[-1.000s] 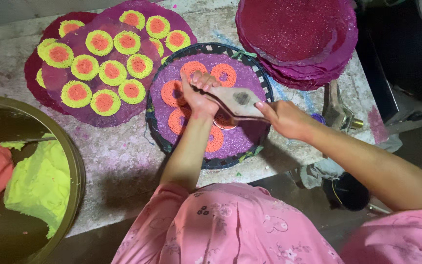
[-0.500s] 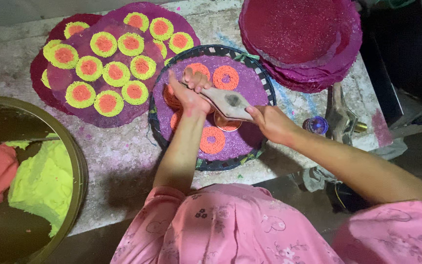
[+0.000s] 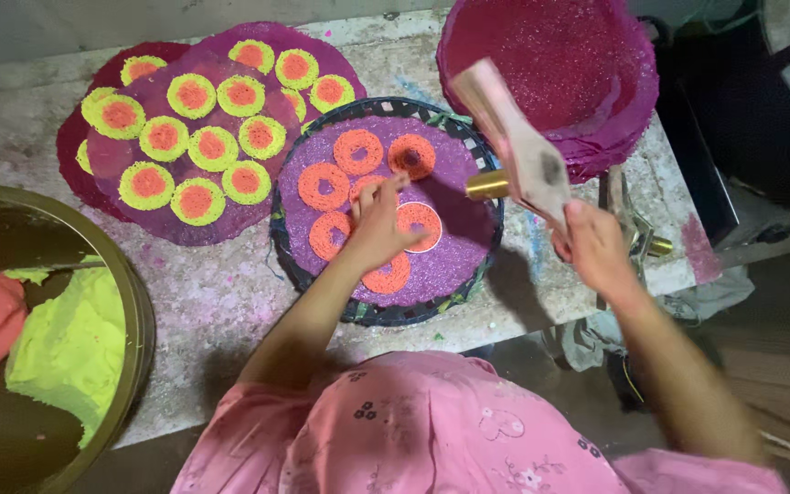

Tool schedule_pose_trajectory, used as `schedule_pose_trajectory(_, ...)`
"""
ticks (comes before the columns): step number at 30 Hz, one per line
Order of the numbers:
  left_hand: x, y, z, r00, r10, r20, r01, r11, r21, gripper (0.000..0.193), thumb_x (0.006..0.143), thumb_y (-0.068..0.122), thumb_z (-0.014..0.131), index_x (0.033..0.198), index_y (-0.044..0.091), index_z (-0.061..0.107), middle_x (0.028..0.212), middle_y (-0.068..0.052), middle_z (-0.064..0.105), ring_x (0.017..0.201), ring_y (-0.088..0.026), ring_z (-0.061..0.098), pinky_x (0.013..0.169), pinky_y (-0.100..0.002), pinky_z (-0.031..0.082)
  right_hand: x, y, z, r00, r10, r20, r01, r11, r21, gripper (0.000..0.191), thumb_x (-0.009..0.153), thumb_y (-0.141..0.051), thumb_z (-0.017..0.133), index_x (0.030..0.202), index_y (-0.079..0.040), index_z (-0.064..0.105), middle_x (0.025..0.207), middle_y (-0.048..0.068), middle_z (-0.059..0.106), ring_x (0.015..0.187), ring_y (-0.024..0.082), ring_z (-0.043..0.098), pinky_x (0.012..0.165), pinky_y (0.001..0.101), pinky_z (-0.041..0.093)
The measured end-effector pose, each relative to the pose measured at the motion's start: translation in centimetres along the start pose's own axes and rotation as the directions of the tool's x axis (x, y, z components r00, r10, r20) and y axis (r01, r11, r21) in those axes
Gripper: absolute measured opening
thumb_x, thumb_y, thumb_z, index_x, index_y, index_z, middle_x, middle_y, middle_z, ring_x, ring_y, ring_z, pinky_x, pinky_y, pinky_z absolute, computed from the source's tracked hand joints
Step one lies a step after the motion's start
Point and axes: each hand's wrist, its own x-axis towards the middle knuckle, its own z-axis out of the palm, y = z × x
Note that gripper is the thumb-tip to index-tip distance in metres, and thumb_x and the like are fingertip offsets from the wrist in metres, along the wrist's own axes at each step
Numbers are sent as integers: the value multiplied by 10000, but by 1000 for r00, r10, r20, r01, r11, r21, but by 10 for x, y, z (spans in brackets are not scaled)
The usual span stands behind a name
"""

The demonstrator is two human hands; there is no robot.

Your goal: The person presses orange dough into a wooden hand mold, forms flower rosettes, and places them in rings on purple discs to build decorative flower patterns, working through multiple discs while keeping bowls of orange and yellow dough beside the work.

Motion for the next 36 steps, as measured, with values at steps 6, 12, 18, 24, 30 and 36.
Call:
schedule_pose_trajectory(6,-20,-3,9,987,-70,148,26,959,281,1261,624,419,948,1588,124,191,1428,-158,506,1349,-344,385,1086,-592,244,-59,46,33,977,124,-174,-50,925,376,702,1087,-599,237,932,-25,610,629,24,514,530,118,465,493,287,359)
schedule_pose_trajectory(12,-10,-6,20,999,29,26,-35,973,229,1232,612,410,950,1564,106,228,1377,-146,572,1303,-345,433,1041,-588,265,-105,76,42,941,217,-259,-10,784,621,720,1104,-649,281,1030,11,558,679,40,473,541,131,424,503,294,342)
schedule_pose_trajectory(18,57,21,48,989,72,133,-120,906,406,1243,620,417,931,1612,147,232,1373,-142,568,1361,-330,435,1128,-566,283,-132,107,29,925,183,-332,98,730,676,681,1040,-644,402,1126,8,581,820,29,548,595,111,454,517,274,359)
schedule_pose_trajectory(24,47,94,32,924,270,270,-300,951,74,1376,510,492,985,1564,67,209,1617,-253,319,1514,-457,192,1017,-772,139,-155,92,10,949,160,-273,-42,919,393,498,992,-476,546,977,10,652,688,41,643,556,131,579,496,317,450)
schedule_pose_trajectory(30,-52,170,-35,709,480,516,-499,859,-113,416,816,294,747,1192,151,644,1074,-99,691,1028,-297,649,886,-448,512,-134,-32,-27,794,-585,166,607,749,-265,483,811,-474,803,867,-29,622,671,115,571,612,311,586,571,388,465)
schedule_pose_trajectory(36,-98,181,-92,591,588,552,-416,809,-416,320,861,266,634,1173,197,649,903,-90,693,771,-320,705,660,-441,529,-47,-158,-32,90,-832,547,995,94,-21,631,834,-617,719,940,1,648,714,100,545,635,320,587,531,419,425)
